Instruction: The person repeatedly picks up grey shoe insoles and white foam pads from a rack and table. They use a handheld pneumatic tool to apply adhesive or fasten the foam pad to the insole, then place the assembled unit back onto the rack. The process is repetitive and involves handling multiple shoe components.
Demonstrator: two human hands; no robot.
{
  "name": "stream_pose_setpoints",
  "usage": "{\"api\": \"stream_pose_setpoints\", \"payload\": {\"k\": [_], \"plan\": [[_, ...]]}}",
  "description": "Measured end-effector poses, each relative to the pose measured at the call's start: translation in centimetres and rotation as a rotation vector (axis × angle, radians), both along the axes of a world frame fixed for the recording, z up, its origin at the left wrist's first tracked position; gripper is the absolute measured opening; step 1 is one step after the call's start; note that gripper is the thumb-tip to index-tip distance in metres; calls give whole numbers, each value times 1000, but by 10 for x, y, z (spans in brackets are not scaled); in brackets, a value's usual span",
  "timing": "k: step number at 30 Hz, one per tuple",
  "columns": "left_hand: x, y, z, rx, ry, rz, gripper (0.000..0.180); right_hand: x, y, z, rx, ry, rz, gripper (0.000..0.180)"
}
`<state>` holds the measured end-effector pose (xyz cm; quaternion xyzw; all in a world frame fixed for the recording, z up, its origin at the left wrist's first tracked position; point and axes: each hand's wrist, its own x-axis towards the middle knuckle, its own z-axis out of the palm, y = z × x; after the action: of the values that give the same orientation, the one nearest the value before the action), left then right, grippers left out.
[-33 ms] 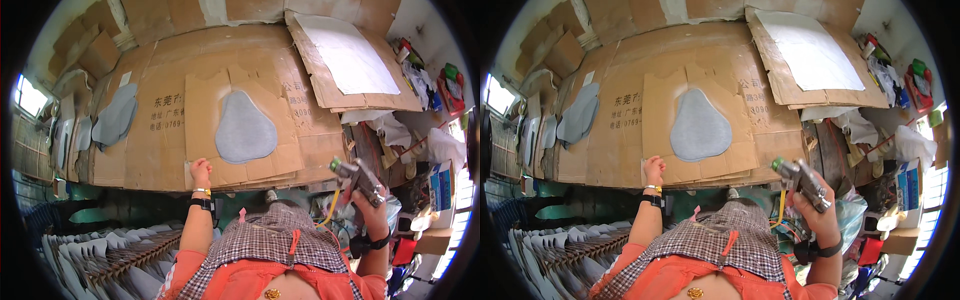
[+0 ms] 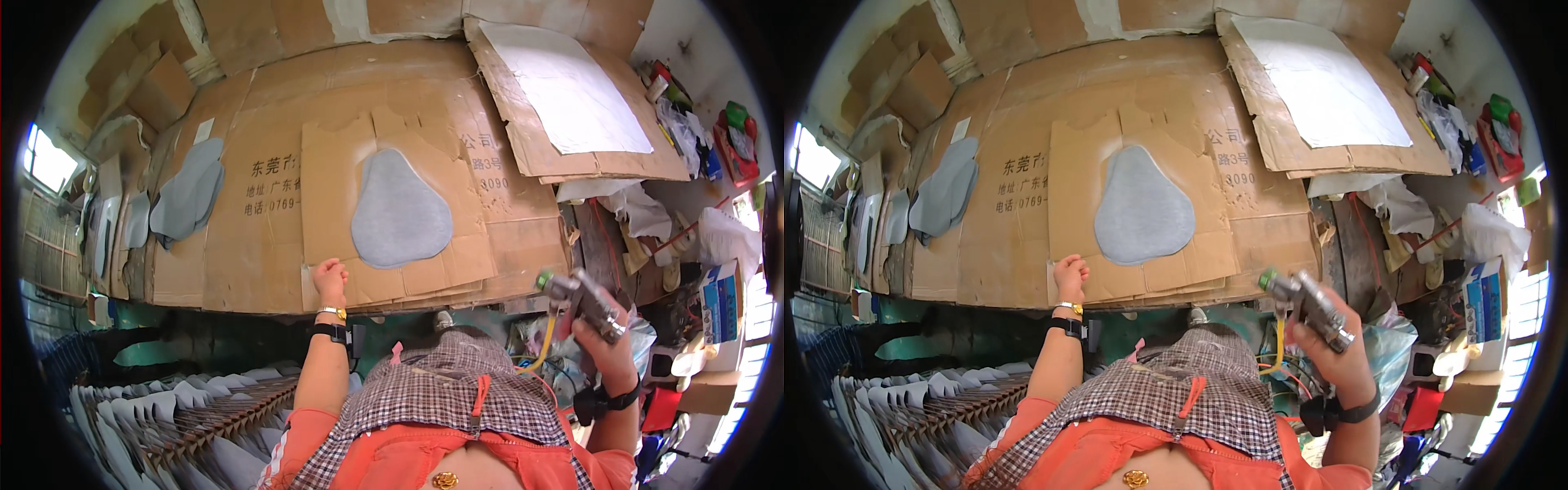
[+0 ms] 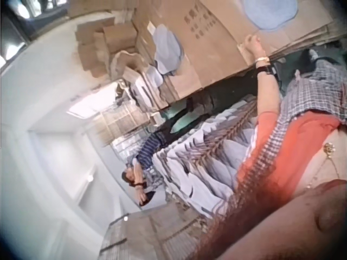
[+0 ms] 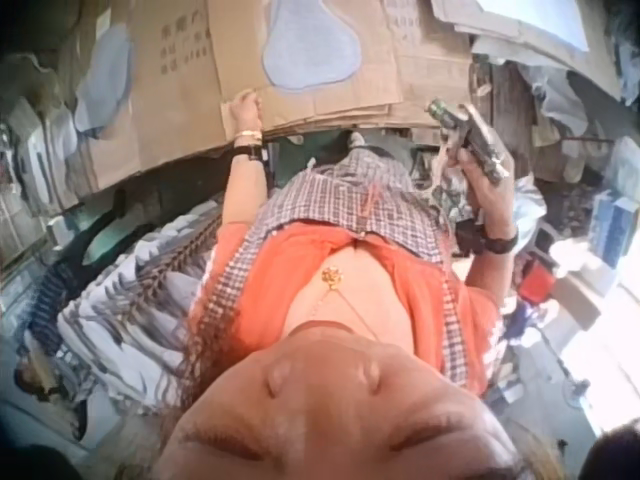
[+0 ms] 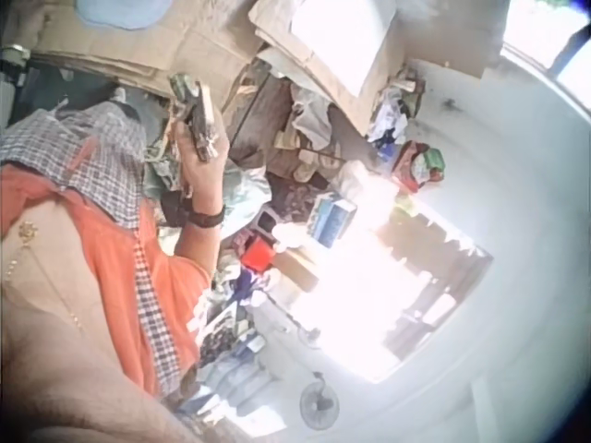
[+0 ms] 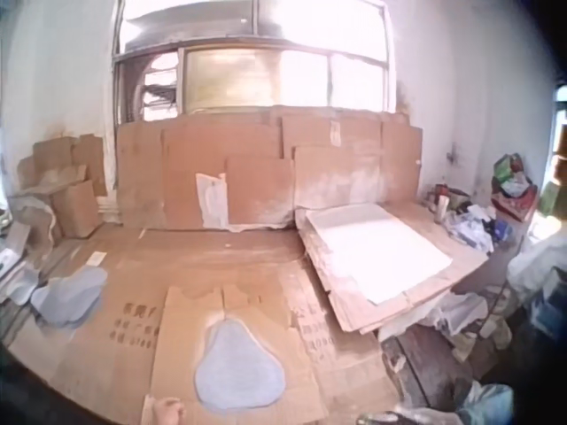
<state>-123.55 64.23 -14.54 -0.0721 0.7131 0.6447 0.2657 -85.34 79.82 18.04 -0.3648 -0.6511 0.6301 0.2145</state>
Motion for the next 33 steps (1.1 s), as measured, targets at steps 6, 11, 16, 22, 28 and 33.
{"api": "stream_pose_setpoints", "payload": {"k": [6,11,16,22,28,33], "plan": [[-12,24,-55,-354,371,-252,25,12,15,-5,-23,-77,133,48],[3,61,-17,-746,566,-436,30,-5,25,1,51,37,45,49],[15,79,-13,-933,664,-390,29,23,23,-9,11,-69,168,55],[7,85,-13,-985,489,-446,24,41,31,-3,-94,-51,77,55],[18,94,5,-989,447,-356,22,21,35,-9,-21,23,-37,56],[23,82,-3,-963,565,-260,21,37,46,-12,-8,30,108,54]]}}
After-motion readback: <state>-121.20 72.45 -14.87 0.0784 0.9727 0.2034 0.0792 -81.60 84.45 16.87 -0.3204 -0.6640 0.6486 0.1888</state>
